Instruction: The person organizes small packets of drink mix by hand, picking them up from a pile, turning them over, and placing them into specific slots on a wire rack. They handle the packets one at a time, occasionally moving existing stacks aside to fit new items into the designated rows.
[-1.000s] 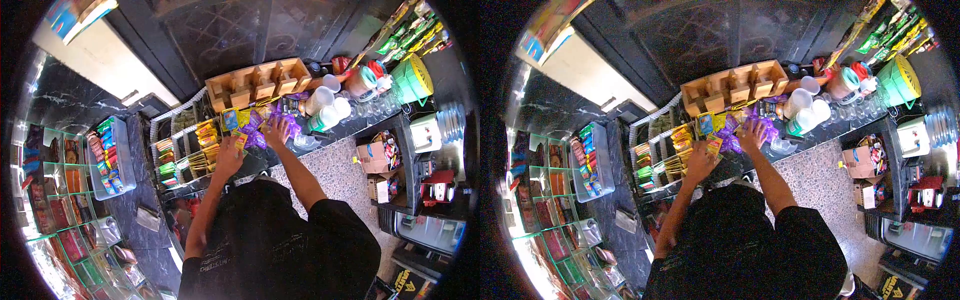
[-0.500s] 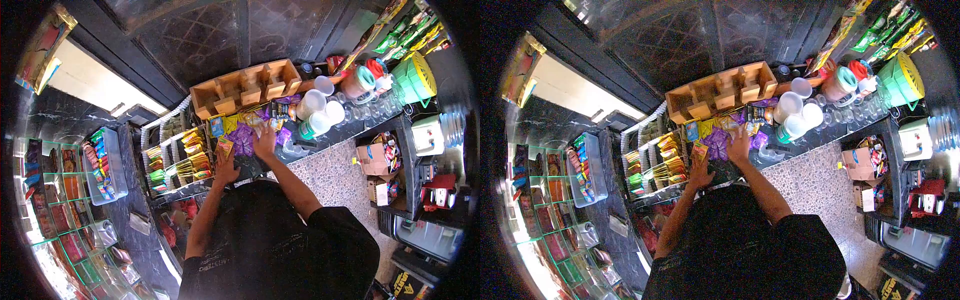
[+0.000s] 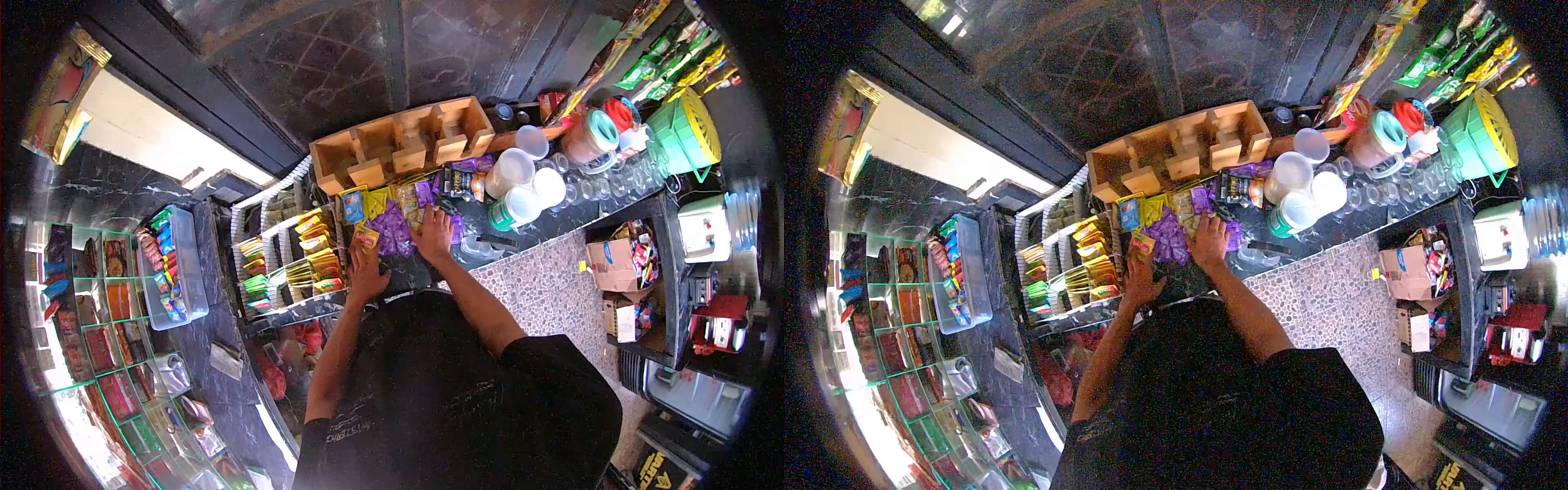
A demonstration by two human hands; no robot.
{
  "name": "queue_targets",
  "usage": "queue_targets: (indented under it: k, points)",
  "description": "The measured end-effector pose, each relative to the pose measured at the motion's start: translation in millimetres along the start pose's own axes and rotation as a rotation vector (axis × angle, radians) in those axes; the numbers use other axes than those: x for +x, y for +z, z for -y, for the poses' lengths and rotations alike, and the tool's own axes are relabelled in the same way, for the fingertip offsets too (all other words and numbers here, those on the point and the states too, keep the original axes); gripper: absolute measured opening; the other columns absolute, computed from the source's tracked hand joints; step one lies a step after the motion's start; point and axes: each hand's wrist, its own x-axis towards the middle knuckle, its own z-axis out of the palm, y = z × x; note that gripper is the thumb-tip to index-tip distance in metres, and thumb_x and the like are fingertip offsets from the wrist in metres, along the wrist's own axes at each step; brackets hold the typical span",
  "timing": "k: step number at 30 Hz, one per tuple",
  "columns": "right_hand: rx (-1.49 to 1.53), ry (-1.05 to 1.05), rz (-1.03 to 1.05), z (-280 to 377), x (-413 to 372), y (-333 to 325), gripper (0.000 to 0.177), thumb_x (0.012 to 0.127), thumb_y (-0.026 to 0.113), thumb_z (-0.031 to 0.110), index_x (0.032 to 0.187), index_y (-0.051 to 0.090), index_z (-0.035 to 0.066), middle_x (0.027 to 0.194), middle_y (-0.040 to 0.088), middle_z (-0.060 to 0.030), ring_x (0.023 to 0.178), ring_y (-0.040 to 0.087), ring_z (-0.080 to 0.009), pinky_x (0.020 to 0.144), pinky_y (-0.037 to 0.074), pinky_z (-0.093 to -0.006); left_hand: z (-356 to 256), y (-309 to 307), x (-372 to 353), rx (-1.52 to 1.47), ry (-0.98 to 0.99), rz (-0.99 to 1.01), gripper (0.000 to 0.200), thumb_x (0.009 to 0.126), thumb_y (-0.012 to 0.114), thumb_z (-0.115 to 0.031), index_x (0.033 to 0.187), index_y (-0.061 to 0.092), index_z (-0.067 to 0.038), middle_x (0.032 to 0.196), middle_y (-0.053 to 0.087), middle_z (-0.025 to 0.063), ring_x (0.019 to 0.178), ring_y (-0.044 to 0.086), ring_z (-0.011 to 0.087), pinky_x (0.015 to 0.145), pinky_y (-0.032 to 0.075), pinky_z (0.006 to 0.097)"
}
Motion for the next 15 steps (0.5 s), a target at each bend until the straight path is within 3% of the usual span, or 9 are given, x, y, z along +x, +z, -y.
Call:
queue_targets:
  k: [2,6,9,12,14,15]
  points:
    - [0.108,-0.105,0.057,-6,3,-10,0.076,0.085,0.072,0.032,0.146,0.038,0.002,0.127,0.052,-0.0239,0.118,0.049,-0.0426,0.098,0.044,-0.0534,-9,-6,-1,0.022,-0.057,0.031,0.091,0.079,0.076,-0.035,0.155,0.029,-0.021,0.162,0.006,0.0268,0.148,0.009,0.0518,0.107,0.03,0.0693]
    - [0.13,-0.131,-0.011,-8,12,-2,0.074,0.083,0.073,0.025,0.145,0.038,0.003,0.119,0.058,-0.0252,0.111,0.056,-0.0427,0.093,0.049,-0.0513,-10,-3,0,0.032,-0.07,0.01,0.09,0.079,0.076,-0.035,0.154,0.029,-0.021,0.161,0.008,0.0281,0.148,0.01,0.0521,0.108,0.029,0.0692]
    - [0.245,-0.01,0.032,-11,20,-12,0.071,0.084,0.071,0.022,0.144,0.038,0.004,0.109,0.064,-0.0257,0.098,0.064,-0.043,0.084,0.054,-0.0515,-9,-4,-3,0.004,-0.099,0.035,0.086,0.08,0.075,-0.035,0.153,0.032,-0.02,0.16,0.011,0.0302,0.148,0.01,0.0517,0.107,0.029,0.0692]
    - [0.371,0.162,0.003,-9,21,-24,0.061,0.087,0.067,0.019,0.141,0.041,0.004,0.102,0.069,-0.0228,0.087,0.069,-0.04,0.074,0.057,-0.0489,-6,-4,2,-0.03,0.03,-0.083,0.079,0.081,0.074,-0.034,0.15,0.039,-0.017,0.158,0.016,0.0318,0.147,0.015,0.0516,0.106,0.03,0.0684]
    - [0.694,0.19,-0.221,-16,21,-6,0.048,0.091,0.066,0.019,0.133,0.05,0.004,0.099,0.071,-0.0166,0.083,0.071,-0.0311,0.069,0.058,-0.0426,-20,-16,2,0.06,0.037,-0.168,0.065,0.086,0.069,-0.03,0.145,0.046,-0.014,0.154,0.03,0.0287,0.141,0.031,0.0485,0.105,0.036,0.0614]
    - [0.694,0.188,-0.218,-26,23,13,0.048,0.091,0.066,0.019,0.133,0.05,0.004,0.099,0.071,-0.0166,0.083,0.071,-0.0311,0.069,0.058,-0.0426,-29,-24,3,0.059,0.033,-0.17,0.065,0.086,0.069,-0.03,0.145,0.046,-0.014,0.154,0.03,0.0287,0.141,0.031,0.0485,0.105,0.036,0.0614]
